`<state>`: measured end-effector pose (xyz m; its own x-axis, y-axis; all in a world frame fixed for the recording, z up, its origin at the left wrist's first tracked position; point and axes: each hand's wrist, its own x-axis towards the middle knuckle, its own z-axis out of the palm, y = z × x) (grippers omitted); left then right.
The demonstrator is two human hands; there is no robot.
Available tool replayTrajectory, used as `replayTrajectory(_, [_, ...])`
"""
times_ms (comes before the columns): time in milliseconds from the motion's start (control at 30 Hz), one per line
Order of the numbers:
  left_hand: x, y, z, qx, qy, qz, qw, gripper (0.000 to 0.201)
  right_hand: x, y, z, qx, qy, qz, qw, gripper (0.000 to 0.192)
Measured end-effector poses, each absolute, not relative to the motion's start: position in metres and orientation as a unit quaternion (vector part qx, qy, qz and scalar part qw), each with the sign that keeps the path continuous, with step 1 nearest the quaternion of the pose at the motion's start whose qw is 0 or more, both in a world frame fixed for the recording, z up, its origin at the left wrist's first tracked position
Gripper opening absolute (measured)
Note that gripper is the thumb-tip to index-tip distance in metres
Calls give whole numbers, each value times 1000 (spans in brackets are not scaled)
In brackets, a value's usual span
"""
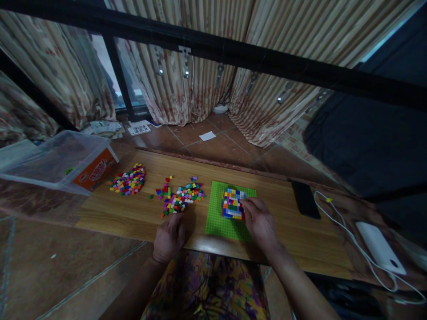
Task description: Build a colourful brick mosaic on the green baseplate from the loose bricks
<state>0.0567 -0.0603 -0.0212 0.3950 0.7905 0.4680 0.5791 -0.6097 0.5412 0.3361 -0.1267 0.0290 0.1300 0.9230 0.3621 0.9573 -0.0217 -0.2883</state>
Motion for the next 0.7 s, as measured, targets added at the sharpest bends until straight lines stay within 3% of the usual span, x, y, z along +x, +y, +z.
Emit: replayTrajectory(700, [57,-59,-23,823,424,348,148,14,325,-141,13,-712,-688,-123,67,39])
